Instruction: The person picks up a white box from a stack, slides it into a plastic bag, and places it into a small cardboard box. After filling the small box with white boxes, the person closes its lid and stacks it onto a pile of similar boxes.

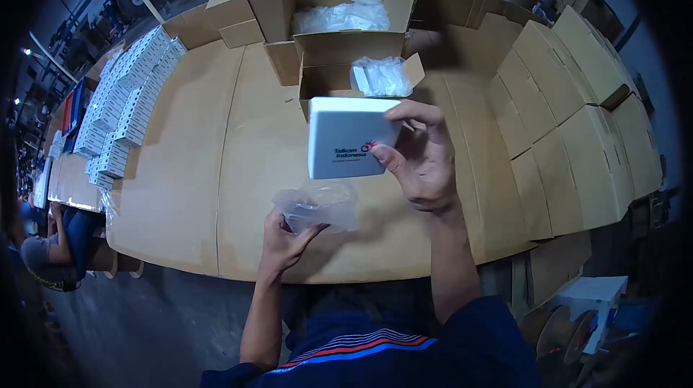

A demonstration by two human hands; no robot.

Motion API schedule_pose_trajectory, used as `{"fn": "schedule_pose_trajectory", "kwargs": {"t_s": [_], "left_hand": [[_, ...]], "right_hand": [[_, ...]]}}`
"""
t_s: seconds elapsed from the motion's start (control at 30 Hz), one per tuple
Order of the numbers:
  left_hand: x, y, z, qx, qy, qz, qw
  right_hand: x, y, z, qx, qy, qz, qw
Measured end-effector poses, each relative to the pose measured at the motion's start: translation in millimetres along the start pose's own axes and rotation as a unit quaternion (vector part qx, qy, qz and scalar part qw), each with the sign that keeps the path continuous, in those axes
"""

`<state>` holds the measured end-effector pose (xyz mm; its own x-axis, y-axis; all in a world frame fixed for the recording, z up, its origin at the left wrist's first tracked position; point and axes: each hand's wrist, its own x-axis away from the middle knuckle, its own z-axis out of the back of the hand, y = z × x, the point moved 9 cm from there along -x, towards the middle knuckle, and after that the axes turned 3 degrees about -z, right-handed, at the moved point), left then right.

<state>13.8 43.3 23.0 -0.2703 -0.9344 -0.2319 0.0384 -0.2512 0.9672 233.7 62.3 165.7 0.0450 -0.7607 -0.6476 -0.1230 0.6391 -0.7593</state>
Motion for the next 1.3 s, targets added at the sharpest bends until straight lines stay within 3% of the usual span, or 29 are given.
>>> {"fn": "schedule_pose_trajectory", "kwargs": {"t_s": [0.07, 0.13, 0.23, 0.37, 0.63, 0.77, 0.9, 1.1, 1.2, 1.3], "left_hand": [[0, 1, 1, -0.003, 0.001, 0.012, 1.0], [-1, 1, 1, -0.006, 0.001, 0.016, 1.0], [-2, -2, 1, -0.008, -0.001, 0.022, 1.0], [-5, 0, -1, 0.011, 0.013, 0.03, 0.999], [-8, -3, -4, -0.005, 0.022, 0.023, 0.999], [-5, -9, -5, -0.032, 0.013, 0.046, 0.998], [-5, -4, -3, -0.034, 0.014, 0.037, 0.999], [-6, -9, -1, 0.021, 0.033, 0.06, 0.997], [-5, -11, -1, 0.021, 0.04, 0.075, 0.996], [-4, -14, -4, -0.003, 0.017, 0.098, 0.995]], "right_hand": [[-9, 4, -6, 0.021, -0.097, 0.005, 0.995], [-20, -3, -24, -0.004, -0.111, -0.028, 0.993], [-27, 2, -39, 0.071, -0.192, -0.039, 0.978], [-31, 13, -55, 0.049, -0.258, -0.072, 0.962], [-27, 24, -72, 0.167, -0.325, -0.063, 0.929], [-28, 25, -73, 0.08, -0.249, -0.062, 0.963], [-14, 44, -67, 0.01, -0.206, -0.203, 0.957], [-1, 59, -59, -0.029, -0.176, -0.206, 0.962], [3, 66, -51, 0.038, -0.168, -0.212, 0.962], [6, 68, -51, -0.057, -0.105, -0.258, 0.959]]}}
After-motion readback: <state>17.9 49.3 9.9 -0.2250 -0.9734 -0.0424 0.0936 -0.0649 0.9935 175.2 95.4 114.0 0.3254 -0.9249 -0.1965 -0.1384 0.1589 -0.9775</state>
